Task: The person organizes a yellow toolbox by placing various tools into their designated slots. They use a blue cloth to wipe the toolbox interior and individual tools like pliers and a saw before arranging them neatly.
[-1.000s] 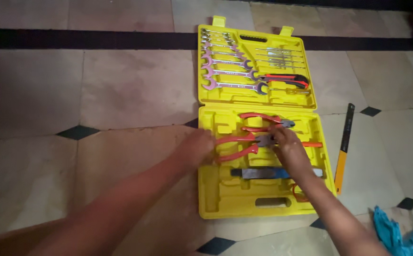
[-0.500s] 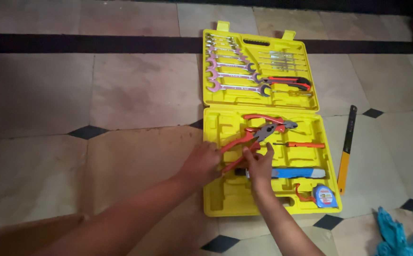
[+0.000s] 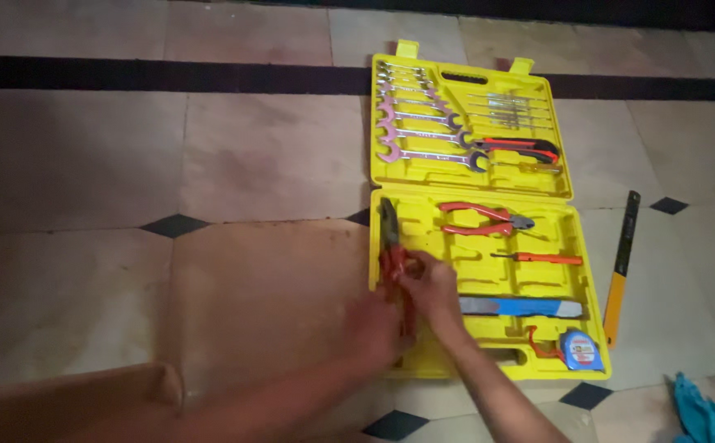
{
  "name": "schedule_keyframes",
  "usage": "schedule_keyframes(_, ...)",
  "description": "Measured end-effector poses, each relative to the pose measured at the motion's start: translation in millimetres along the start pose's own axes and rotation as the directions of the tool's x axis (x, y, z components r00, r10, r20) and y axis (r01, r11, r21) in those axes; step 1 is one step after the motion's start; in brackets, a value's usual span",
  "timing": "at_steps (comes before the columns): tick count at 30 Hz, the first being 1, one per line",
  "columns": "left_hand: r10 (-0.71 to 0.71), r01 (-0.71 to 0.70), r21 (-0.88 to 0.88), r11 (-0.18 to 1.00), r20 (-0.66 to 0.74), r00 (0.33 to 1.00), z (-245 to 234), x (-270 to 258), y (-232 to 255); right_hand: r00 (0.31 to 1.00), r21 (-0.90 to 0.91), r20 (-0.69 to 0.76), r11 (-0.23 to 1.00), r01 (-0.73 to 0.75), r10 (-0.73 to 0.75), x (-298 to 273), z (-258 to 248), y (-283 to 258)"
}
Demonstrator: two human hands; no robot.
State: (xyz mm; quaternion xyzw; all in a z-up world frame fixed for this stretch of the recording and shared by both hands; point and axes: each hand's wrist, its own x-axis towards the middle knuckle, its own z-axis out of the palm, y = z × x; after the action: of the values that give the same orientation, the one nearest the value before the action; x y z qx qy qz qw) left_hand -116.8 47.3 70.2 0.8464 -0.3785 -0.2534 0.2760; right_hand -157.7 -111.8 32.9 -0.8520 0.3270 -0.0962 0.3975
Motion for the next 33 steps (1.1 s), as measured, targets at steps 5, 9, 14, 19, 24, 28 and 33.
schedule_keyframes(5,-0.072,0.073,-0.043,0.996,0.021,0.997,-0.5,9.0,-7.0,0.997,0.01,-0.074,1.0,0.006,-0.005,-14.5,18.7,10.9)
schedule_keyframes(9,0.002,-0.008,-0.114,0.993,-0.055,0.999,-6.2,14.5,-14.3,0.998,-0.085,-0.065,0.996,-0.003,-0.002,-10.0,18.4,19.0)
schedule_keyframes(14,0.139,-0.149,-0.051,0.988,-0.17,0.976,-12.6,12.5,-8.6,0.997,0.112,-0.07,0.993,0.039,-0.031,-17.7,10.8,3.3)
schedule_keyframes(19,0.318,-0.336,-0.025,0.941,-0.267,0.91,-13.1,15.7,-1.4,0.965,0.117,-0.263,0.993,0.004,0.027,-49.1,-19.0,7.7)
schedule_keyframes(24,0.242,-0.263,-0.05,0.964,-0.255,0.936,-19.8,28.5,-8.6,0.86,0.56,-0.467,0.822,0.107,0.206,-50.5,-63.0,51.7)
schedule_keyframes(28,0.17,-0.189,-0.047,0.981,-0.269,0.948,-18.5,36.9,-20.0,0.811,0.624,-0.521,0.767,0.148,0.268,-58.0,-103.0,107.6)
schedule_keyframes(33,0.212,-0.218,0.004,0.976,-0.257,0.943,-11.4,39.3,-37.2,0.801,0.624,-0.465,0.781,-0.005,0.377,-63.3,-124.1,158.0)
